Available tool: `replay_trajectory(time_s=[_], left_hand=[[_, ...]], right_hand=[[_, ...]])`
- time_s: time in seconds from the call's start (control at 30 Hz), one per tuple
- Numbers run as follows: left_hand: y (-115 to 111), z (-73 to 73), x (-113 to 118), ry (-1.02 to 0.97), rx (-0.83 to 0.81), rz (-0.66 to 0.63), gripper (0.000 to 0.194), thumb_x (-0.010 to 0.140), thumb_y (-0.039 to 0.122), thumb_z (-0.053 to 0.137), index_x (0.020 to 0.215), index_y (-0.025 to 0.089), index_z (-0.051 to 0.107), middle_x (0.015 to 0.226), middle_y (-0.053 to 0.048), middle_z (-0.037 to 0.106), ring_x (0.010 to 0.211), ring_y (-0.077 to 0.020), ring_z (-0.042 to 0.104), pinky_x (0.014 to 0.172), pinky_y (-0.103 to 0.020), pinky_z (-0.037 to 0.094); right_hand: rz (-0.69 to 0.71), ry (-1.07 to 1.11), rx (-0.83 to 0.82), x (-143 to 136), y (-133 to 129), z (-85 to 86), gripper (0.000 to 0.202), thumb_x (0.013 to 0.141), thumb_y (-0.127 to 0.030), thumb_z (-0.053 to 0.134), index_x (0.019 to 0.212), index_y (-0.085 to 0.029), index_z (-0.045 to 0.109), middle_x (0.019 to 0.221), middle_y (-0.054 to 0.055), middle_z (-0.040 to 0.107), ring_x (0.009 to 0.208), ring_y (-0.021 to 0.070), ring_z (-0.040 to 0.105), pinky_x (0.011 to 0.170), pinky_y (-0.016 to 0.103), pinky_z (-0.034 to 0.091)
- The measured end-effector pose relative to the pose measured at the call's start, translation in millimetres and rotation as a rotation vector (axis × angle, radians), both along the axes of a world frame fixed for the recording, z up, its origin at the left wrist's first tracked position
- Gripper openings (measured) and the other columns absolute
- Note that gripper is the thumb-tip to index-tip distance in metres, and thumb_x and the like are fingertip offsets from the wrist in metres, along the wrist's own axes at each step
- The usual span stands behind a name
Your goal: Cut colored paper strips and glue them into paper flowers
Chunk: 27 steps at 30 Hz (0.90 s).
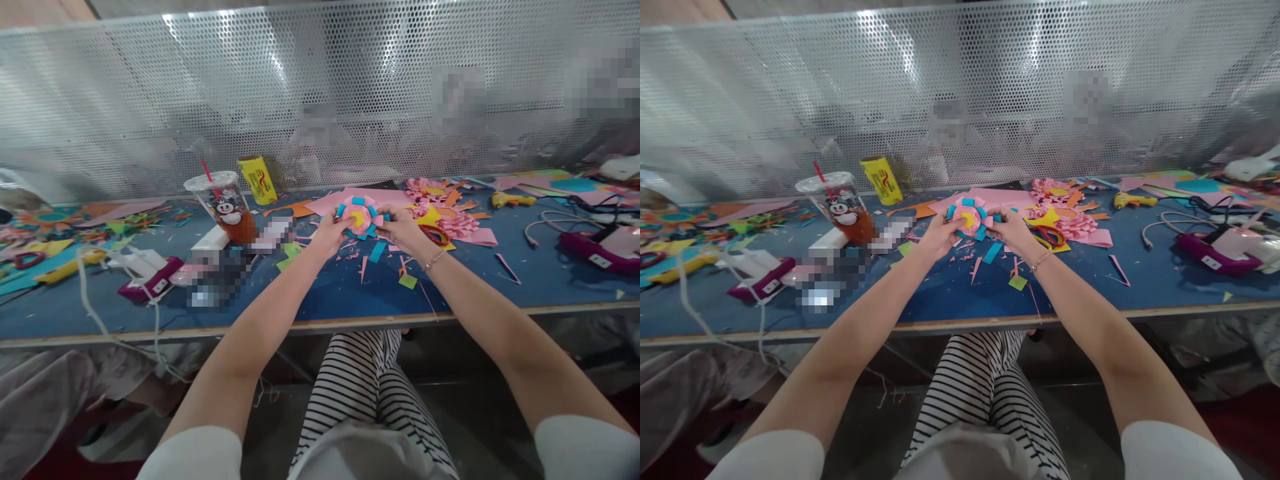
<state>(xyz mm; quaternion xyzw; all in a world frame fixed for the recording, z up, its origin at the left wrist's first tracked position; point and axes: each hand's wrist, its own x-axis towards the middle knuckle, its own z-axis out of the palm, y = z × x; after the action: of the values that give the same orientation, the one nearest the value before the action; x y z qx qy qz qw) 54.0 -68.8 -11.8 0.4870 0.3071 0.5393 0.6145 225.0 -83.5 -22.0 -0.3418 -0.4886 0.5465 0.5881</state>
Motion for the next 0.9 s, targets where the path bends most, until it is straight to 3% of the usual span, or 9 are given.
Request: replay_trajectory(time_s=[0.3, 0.53, 0.9], left_hand=[[4.4, -2.4, -1.4, 0.014, 0.034, 0.054, 0.035, 0.059, 0.018, 0.071, 0.086, 0.018, 0.048, 0.076, 0.000, 0.059, 0.065, -0.0132, 0.060, 0.061, -0.028, 0.050], [-0.9, -0.1, 0.4, 0.012, 0.038, 0.026, 0.038, 0.058, 0.016, 0.071, 0.088, 0.017, 0.047, 0.077, 0.000, 0.060, 0.066, -0.0134, 0.060, 0.059, -0.027, 0.050], [0.6, -3.6, 1.9, 0.048, 0.053, 0.040, 0.035, 0.060, 0.017, 0.070, 0.085, 0.018, 0.046, 0.074, 0.001, 0.058, 0.063, -0.0124, 0.059, 0.057, -0.026, 0.049]], right_hand=[[-0.006, -0.007, 0.020, 5.2, 1.8, 0.7, 0.038, 0.052, -0.021, 0.077, 0.084, -0.018, 0.056, 0.075, -0.004, 0.058, 0.061, 0.0079, 0.060, 0.064, 0.024, 0.053], [-0.070, -0.127, -0.008, 4.4, 0.2, 2.4, 0.043, 0.050, -0.026, 0.078, 0.085, -0.019, 0.053, 0.067, -0.005, 0.056, 0.054, 0.0080, 0.058, 0.051, 0.021, 0.047], [-0.001, -0.061, -0.001, 0.8, -2.1, 3.7, 0.040, 0.049, -0.021, 0.078, 0.081, -0.018, 0.054, 0.064, -0.007, 0.055, 0.053, 0.0068, 0.055, 0.056, 0.023, 0.048]])
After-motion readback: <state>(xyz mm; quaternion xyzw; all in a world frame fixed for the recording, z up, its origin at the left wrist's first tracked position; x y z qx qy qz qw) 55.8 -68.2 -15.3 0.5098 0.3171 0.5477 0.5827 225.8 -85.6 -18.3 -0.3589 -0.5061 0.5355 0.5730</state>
